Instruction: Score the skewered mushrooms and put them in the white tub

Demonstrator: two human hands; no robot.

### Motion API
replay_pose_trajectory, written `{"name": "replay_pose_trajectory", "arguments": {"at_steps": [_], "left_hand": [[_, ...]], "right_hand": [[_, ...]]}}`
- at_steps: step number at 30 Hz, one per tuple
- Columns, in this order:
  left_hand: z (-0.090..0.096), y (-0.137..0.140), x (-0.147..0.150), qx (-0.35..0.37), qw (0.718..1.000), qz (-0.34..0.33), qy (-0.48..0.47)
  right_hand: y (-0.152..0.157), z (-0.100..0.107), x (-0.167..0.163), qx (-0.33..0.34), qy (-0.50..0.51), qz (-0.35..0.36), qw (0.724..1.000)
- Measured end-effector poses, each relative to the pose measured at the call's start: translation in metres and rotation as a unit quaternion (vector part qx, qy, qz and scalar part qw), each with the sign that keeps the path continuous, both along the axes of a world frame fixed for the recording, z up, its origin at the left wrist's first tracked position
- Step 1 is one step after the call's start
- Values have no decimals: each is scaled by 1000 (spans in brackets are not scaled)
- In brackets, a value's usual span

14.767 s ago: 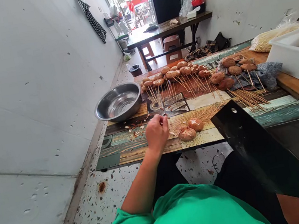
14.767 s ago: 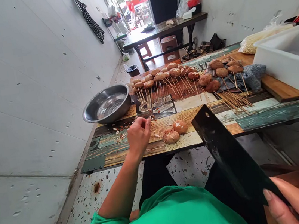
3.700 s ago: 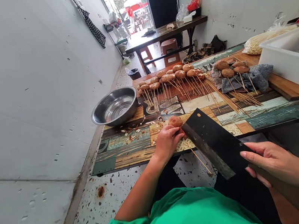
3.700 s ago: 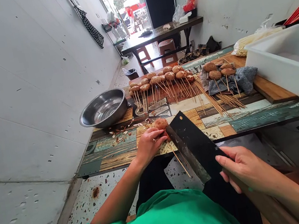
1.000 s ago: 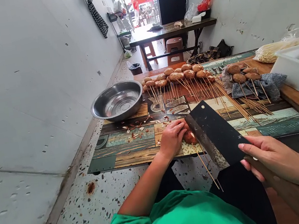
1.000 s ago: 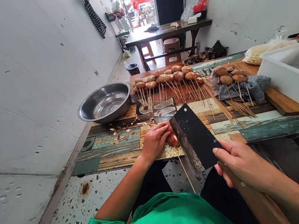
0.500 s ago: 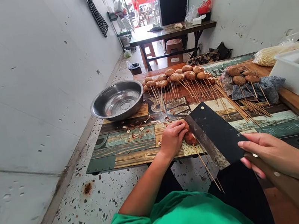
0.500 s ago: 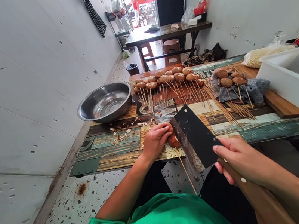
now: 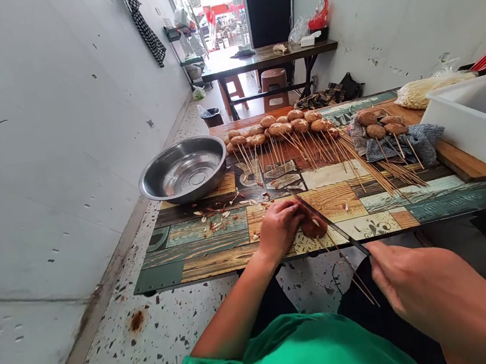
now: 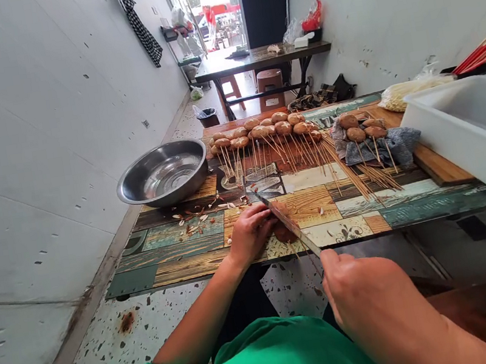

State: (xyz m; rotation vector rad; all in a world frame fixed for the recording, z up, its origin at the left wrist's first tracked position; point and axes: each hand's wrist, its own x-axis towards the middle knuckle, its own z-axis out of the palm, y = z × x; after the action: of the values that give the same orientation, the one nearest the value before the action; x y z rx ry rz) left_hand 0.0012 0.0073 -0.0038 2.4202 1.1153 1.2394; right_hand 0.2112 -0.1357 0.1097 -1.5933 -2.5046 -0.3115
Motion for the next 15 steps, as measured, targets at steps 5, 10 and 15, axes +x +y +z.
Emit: {"name": "replay_pose_trajectory", "arguments": {"at_steps": [5,10,15], "left_hand": [[2,-1,-1,-14,1000,2,18],[0,-1,-1,-42,999,13,25],[-3,-3,-2,-46,999,4,11]], "right_hand": [[-7,16,-23,37,-42,-11,998],[-6,24,-37,76,-69,-18,995],[-7,22,-39,76,-80,-19,994]]}}
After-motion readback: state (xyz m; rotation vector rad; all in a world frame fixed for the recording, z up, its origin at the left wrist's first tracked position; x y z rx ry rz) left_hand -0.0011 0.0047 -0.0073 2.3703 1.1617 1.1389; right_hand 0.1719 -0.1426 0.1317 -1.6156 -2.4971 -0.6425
